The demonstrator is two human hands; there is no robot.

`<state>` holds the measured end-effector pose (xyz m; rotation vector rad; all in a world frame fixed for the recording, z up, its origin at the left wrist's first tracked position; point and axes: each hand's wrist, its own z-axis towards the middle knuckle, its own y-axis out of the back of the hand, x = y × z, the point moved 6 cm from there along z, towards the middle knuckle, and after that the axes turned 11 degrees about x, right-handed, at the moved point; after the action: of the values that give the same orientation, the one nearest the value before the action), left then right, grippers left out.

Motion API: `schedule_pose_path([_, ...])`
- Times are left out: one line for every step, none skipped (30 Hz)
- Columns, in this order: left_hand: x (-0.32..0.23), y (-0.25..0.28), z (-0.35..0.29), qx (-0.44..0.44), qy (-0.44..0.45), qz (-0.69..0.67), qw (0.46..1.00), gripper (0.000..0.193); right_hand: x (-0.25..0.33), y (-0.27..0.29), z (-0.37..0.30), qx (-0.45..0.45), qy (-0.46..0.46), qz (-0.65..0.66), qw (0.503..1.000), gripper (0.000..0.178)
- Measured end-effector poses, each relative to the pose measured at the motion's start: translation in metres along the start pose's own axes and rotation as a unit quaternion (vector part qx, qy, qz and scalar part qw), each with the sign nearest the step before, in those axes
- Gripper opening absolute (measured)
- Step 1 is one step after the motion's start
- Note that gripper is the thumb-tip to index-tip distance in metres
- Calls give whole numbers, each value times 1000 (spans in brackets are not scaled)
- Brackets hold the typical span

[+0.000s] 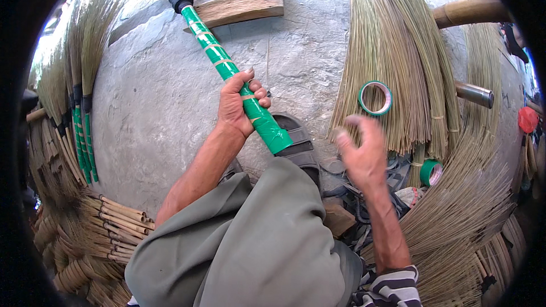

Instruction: The person assembles a broom by wrapping green tape around the handle and securing the bristles. They use scissors to cut the tape and place the finished broom aside before starting another.

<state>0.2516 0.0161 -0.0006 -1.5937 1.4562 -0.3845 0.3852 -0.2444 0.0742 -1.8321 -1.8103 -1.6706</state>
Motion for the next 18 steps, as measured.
schedule_pose_path([3,-1,4,-17,0,-2,1000,26,6,-24,-8,60,-16,159,985,51])
schedule_pose_path([7,-4,8,-18,-2,-5,1000,26,14,-45,-18,96,-32,238,966,59])
schedule_pose_path([10,-5,12,-22,-7,-7,1000,26,23,-63,-23,130,-35,318,939,67])
schedule_pose_path([12,-7,15,-22,-10,-8,1000,26,29,-76,-22,146,-43,342,928,67])
schedule_pose_path([13,-7,17,-25,-15,-8,1000,26,34,-87,-21,162,-51,366,915,68])
schedule_pose_path([13,-7,18,-28,-21,-8,999,26,38,-96,-18,181,-64,389,901,69])
schedule_pose_path([14,-7,19,-25,-20,-9,999,26,42,-103,-13,189,-72,415,887,65])
schedule_pose_path([14,-7,19,-24,-19,-10,999,26,45,-109,-7,199,-87,440,872,61])
schedule_pose_path([14,-6,19,-25,-20,-13,999,26,48,-116,-2,205,-106,464,855,57])
schedule_pose_path([14,-5,18,-22,-20,-10,1000,26,50,-121,2,178,-124,524,823,51])
schedule_pose_path([13,-5,17,-19,-20,-11,1000,26,53,-126,7,166,-132,570,794,48])
schedule_pose_path([13,-3,16,-22,-18,-12,1000,27,54,-131,9,154,-141,613,762,46])
schedule_pose_path([12,-4,15,-12,-21,-13,1000,26,54,-135,12,140,-151,654,728,44])
schedule_pose_path([11,-4,15,-8,-21,-15,1000,26,53,-139,14,143,-158,665,716,42])
schedule_pose_path([11,-3,13,-4,-20,-17,1000,25,51,-143,15,145,-166,677,702,40])
schedule_pose_path([10,-3,13,2,-21,-19,1000,24,48,-146,18,151,-163,692,687,38])
schedule_pose_path([9,-4,11,9,-22,-22,999,23,44,-150,20,176,-177,675,695,37])
schedule_pose_path([8,-4,10,16,-24,-24,999,22,39,-153,23,205,-179,660,700,37])
